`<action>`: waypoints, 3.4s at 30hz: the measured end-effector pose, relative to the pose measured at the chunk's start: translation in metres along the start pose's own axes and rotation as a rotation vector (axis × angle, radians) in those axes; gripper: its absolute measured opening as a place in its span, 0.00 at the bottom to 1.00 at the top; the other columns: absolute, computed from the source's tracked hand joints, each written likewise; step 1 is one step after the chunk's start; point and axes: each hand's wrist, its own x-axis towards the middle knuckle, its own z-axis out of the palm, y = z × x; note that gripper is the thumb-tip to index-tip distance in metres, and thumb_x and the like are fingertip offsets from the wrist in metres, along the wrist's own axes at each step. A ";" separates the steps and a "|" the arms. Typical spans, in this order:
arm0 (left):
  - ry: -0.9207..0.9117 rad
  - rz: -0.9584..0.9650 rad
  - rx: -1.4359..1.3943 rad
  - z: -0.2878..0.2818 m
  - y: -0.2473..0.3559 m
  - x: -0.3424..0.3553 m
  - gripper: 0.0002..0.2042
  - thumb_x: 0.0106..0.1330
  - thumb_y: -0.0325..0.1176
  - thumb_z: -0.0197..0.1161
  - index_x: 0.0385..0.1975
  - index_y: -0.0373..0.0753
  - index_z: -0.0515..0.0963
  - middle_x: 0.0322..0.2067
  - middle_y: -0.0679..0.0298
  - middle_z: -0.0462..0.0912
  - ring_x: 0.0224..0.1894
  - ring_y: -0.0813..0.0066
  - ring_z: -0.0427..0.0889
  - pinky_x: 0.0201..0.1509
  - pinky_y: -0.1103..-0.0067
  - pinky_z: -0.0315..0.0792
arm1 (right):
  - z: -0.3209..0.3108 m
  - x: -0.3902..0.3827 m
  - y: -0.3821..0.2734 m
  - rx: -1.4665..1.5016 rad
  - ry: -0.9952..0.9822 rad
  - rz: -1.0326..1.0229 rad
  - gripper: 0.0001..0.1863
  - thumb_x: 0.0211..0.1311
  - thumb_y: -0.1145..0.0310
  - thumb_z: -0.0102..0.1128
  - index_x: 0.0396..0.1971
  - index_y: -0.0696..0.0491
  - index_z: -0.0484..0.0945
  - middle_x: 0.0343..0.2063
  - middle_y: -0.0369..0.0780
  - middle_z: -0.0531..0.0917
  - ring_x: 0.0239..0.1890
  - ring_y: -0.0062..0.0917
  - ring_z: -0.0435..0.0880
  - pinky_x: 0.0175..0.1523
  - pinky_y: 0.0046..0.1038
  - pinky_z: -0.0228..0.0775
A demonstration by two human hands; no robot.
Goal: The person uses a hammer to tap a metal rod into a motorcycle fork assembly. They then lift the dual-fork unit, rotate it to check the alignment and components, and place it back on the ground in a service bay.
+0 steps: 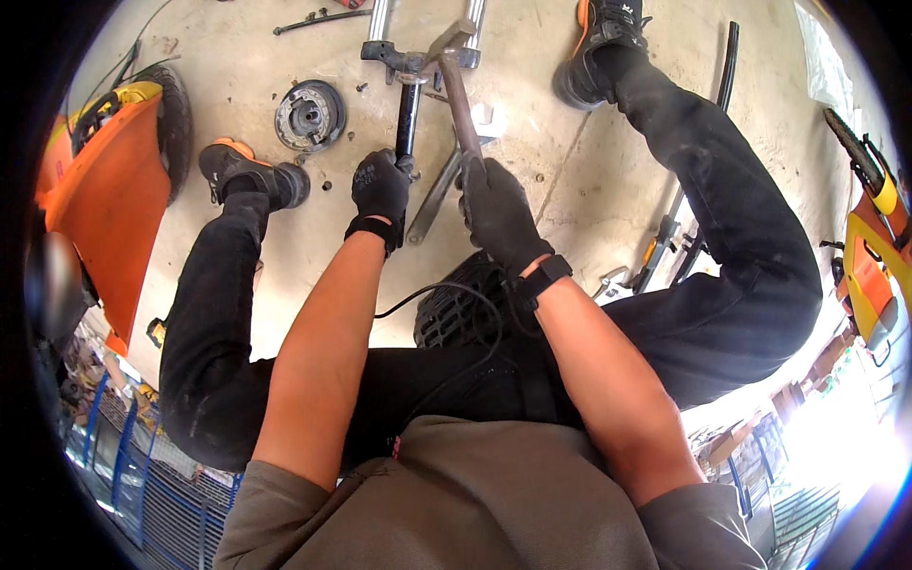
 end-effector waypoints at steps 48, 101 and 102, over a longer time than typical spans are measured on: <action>0.120 0.075 0.014 0.014 -0.006 -0.004 0.13 0.59 0.44 0.65 0.29 0.39 0.77 0.28 0.54 0.80 0.35 0.54 0.81 0.39 0.62 0.75 | -0.003 0.006 0.003 -0.169 -0.004 -0.118 0.23 0.74 0.48 0.37 0.35 0.53 0.74 0.15 0.29 0.66 0.13 0.12 0.61 0.19 0.18 0.54; 0.251 0.125 -0.071 0.024 -0.009 -0.007 0.14 0.59 0.42 0.64 0.24 0.36 0.78 0.24 0.49 0.80 0.30 0.48 0.79 0.37 0.60 0.71 | 0.005 -0.010 -0.027 -0.234 0.217 -0.719 0.18 0.74 0.57 0.41 0.33 0.55 0.73 0.16 0.33 0.69 0.14 0.19 0.66 0.20 0.25 0.60; 0.246 0.128 -0.061 0.020 -0.009 -0.004 0.14 0.59 0.42 0.64 0.24 0.36 0.78 0.24 0.49 0.80 0.30 0.47 0.79 0.37 0.60 0.71 | 0.007 -0.006 -0.016 -0.217 0.141 -0.521 0.20 0.75 0.54 0.40 0.33 0.55 0.73 0.16 0.32 0.68 0.14 0.17 0.65 0.19 0.23 0.59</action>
